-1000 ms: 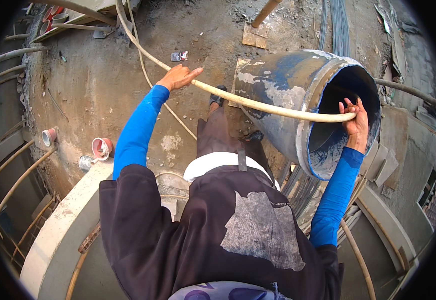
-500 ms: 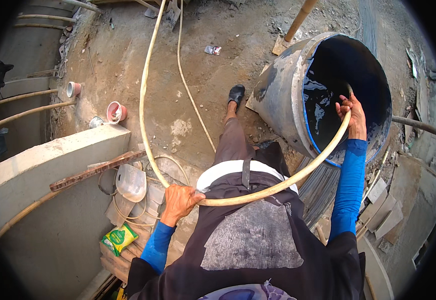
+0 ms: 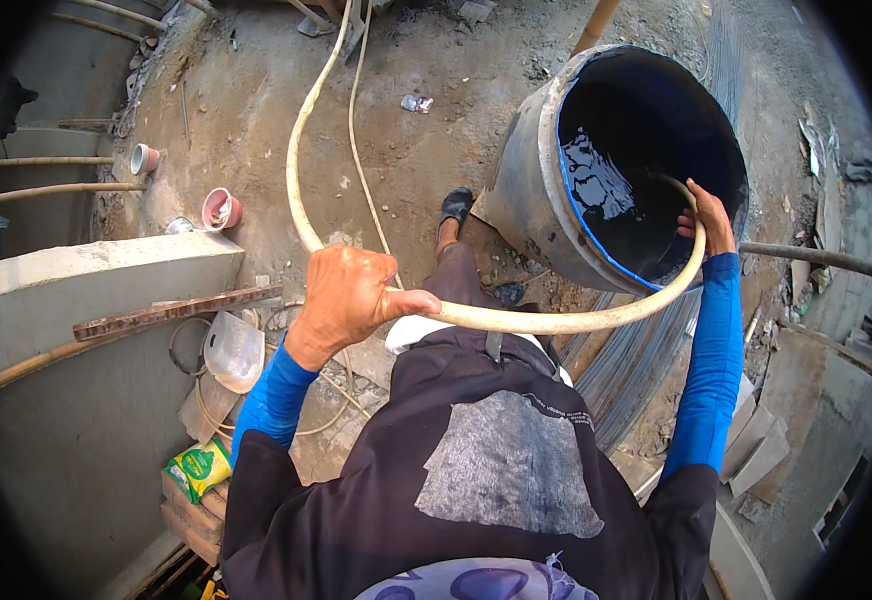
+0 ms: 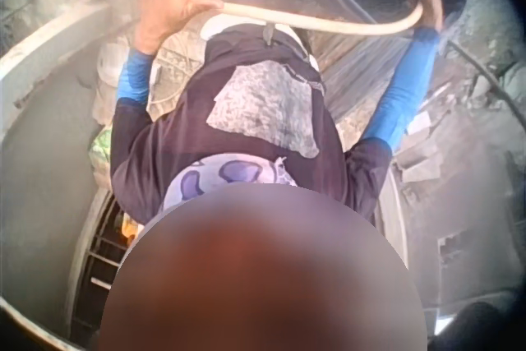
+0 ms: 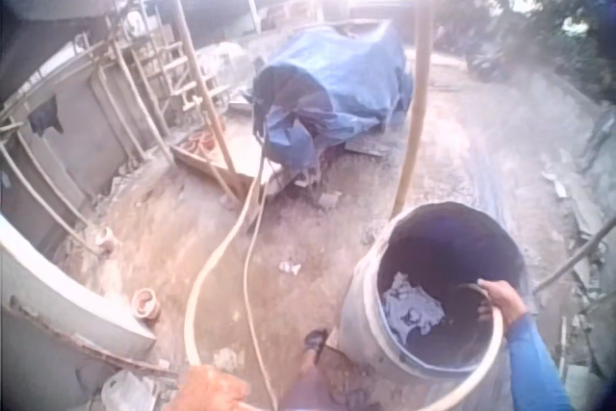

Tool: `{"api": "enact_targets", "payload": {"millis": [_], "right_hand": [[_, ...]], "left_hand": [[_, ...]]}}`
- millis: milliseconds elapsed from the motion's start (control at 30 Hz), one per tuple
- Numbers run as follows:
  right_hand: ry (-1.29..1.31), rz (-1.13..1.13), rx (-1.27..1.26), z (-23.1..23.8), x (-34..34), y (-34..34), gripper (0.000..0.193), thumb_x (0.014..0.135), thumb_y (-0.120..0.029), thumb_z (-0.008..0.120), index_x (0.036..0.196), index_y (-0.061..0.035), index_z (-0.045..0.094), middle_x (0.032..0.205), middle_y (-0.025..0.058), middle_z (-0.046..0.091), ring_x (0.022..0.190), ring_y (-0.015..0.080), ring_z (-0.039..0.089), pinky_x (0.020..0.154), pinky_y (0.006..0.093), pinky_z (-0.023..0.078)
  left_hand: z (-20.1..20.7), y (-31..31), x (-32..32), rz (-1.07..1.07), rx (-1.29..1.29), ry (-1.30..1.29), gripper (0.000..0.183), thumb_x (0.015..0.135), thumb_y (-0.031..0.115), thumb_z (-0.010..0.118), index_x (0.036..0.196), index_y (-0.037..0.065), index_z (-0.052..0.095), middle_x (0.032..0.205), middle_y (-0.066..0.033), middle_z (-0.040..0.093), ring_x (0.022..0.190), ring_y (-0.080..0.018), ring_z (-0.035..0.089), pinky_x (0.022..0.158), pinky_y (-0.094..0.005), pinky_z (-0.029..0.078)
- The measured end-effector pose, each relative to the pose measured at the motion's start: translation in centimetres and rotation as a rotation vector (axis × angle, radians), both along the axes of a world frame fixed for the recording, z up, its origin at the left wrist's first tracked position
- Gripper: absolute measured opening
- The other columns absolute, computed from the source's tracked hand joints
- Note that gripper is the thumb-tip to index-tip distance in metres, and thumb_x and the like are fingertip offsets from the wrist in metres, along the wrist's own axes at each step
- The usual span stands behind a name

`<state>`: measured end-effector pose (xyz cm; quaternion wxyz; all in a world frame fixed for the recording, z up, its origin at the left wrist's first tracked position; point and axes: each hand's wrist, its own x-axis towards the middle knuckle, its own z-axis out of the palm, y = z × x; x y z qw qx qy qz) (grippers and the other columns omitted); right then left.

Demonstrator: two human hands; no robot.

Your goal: The person uses a hose to fill several small buckets and a large barrel with water at a construction site. They then put on a pair of gloves.

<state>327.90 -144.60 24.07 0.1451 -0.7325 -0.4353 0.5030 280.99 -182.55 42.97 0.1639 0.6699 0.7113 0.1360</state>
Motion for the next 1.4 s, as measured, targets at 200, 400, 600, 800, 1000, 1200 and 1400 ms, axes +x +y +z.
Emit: {"api": "enact_targets", "payload": {"millis": [200, 400, 600, 800, 1000, 1200, 1400], "right_hand": [[-0.482, 0.532, 0.431, 6.1, -1.1, 0.7, 0.052, 0.099, -0.044, 0.067, 0.116, 0.0043, 0.071, 0.091, 0.0046, 0.069, 0.081, 0.0117, 0.062, 0.07, 0.0306, 0.049], [0.278, 0.799, 0.38, 21.1, -18.1, -3.2, 0.047, 0.101, -0.039, 0.067, 0.126, 0.0013, 0.067, 0.106, 0.0085, 0.075, 0.096, 0.0139, 0.067, 0.088, 0.0306, 0.051], [0.167, 1.24, 0.342, 24.3, -39.1, -2.1, 0.053, 0.099, -0.044, 0.067, 0.118, 0.0049, 0.072, 0.091, 0.0131, 0.073, 0.089, 0.0187, 0.071, 0.075, 0.0349, 0.056], [-0.067, 0.981, -0.143, 13.5, -56.1, 5.3, 0.068, 0.101, -0.052, 0.057, 0.124, 0.0123, 0.059, 0.099, 0.0267, 0.072, 0.088, 0.0334, 0.075, 0.067, 0.0437, 0.063], [0.124, 0.749, -0.502, 10.1, -60.1, 4.6, 0.036, 0.109, -0.03, 0.048, 0.112, 0.0041, 0.059, 0.081, 0.0158, 0.072, 0.066, 0.0221, 0.074, 0.057, 0.0345, 0.064], [0.384, 0.529, -0.398, 15.5, -59.5, 5.6, 0.025, 0.107, -0.022, 0.052, 0.103, 0.0018, 0.06, 0.082, 0.0156, 0.072, 0.065, 0.0217, 0.074, 0.06, 0.0325, 0.066], [0.511, 0.531, -0.281, 20.3, -57.0, 7.3, 0.023, 0.107, -0.02, 0.052, 0.102, 0.0009, 0.059, 0.085, 0.0188, 0.074, 0.068, 0.0242, 0.076, 0.061, 0.0321, 0.066]], "left_hand": [[1.5, 5.1, 5.0, -0.109, 0.251, 0.102, 0.086, 0.073, 0.086, 0.062, 0.045, 0.005, 0.05, 0.042, -0.0107, 0.047, 0.038, -0.0305, 0.054, 0.041, -0.0414, 0.041], [1.4, 12.4, 10.5, -0.184, 0.239, -0.11, 0.081, 0.08, 0.082, 0.055, 0.056, 0.005, 0.065, 0.05, -0.01, 0.06, 0.046, -0.0223, 0.065, 0.049, -0.0366, 0.05], [1.4, 18.4, 15.1, -0.455, 0.244, -0.211, 0.027, 0.088, 0.032, 0.068, 0.082, 0.007, 0.077, 0.078, -0.0067, 0.074, 0.067, -0.025, 0.073, 0.055, -0.044, 0.05], [1.8, 20.3, 18.1, -0.57, 0.531, -0.018, 0.011, 0.074, 0.017, 0.073, 0.075, 0.008, 0.079, 0.072, -0.0086, 0.071, 0.064, -0.0283, 0.064, 0.052, -0.0469, 0.044], [1.6, 21.4, 17.8, -0.675, 0.647, 0.013, 0.01, 0.073, 0.01, 0.075, 0.081, 0.006, 0.08, 0.064, -0.0069, 0.065, 0.053, -0.0252, 0.057, 0.047, -0.0451, 0.041], [3.0, 22.9, 16.8, -0.751, 0.366, -0.14, 0.011, 0.076, 0.016, 0.073, 0.074, 0.006, 0.078, 0.064, -0.0074, 0.067, 0.051, -0.027, 0.061, 0.043, -0.0466, 0.04], [-1.6, 22.5, 9.1, -1.094, 0.649, -0.935, 0.027, 0.086, 0.03, 0.071, 0.08, 0.004, 0.066, 0.075, -0.0126, 0.068, 0.074, -0.035, 0.072, 0.065, -0.0512, 0.051]]}}
